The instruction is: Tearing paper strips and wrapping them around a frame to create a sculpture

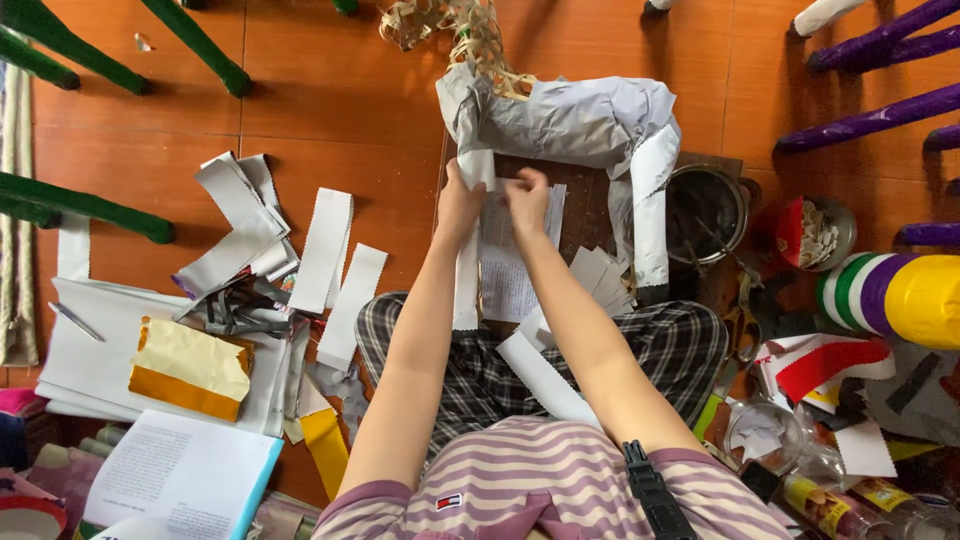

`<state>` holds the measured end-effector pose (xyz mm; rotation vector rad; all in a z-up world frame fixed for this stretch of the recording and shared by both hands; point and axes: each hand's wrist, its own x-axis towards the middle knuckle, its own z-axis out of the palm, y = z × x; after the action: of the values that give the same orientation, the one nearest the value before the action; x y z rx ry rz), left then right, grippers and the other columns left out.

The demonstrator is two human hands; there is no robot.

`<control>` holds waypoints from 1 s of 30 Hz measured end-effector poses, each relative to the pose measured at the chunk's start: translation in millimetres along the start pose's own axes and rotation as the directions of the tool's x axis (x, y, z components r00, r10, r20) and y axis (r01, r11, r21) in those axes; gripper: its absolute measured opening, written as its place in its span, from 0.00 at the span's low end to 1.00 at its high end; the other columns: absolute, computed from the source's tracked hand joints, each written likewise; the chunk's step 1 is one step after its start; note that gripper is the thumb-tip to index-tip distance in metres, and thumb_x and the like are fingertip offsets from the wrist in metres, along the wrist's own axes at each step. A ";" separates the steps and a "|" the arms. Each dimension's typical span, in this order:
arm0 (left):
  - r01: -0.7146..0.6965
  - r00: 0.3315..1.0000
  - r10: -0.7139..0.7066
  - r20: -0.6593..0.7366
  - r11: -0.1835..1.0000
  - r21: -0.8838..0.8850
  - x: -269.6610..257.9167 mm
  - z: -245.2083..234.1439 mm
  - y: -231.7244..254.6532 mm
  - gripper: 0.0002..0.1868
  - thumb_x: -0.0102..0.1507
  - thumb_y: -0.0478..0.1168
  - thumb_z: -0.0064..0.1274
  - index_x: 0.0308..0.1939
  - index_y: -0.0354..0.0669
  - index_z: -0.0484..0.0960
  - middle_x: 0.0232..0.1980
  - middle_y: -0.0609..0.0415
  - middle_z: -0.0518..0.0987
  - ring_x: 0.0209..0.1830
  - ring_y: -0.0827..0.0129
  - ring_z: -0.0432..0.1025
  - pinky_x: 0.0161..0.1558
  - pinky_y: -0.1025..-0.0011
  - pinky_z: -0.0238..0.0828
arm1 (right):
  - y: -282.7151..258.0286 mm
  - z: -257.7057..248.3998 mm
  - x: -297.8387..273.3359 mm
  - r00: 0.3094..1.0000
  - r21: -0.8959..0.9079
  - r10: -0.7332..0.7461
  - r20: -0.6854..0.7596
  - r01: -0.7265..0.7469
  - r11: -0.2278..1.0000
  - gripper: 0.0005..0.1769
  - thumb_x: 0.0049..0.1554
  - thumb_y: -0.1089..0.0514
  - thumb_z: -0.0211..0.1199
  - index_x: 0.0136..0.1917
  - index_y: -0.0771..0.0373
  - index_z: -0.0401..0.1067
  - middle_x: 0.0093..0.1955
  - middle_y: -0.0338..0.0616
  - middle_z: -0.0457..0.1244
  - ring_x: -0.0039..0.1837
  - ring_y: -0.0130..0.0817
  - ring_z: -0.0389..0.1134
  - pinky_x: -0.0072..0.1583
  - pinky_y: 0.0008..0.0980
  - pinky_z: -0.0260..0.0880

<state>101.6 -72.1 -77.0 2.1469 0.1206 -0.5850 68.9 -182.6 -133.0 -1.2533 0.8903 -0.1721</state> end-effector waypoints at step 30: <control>-0.013 0.987 -0.143 -0.077 0.406 -0.914 -137.3 -65.0 -79.2 0.30 0.73 0.42 0.36 0.75 0.40 0.43 0.61 0.25 0.65 0.63 0.41 0.65 0.65 0.48 0.65 | -45.3 11.6 -97.5 0.755 0.107 0.246 0.607 -0.385 0.917 0.46 0.58 0.49 0.66 0.77 0.55 0.38 0.54 0.56 0.65 0.47 0.46 0.73 0.48 0.45 0.79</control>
<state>-19.3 44.0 -41.2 1.0575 0.4975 -0.2670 27.4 -134.4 -45.5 -0.8396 0.5073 0.3697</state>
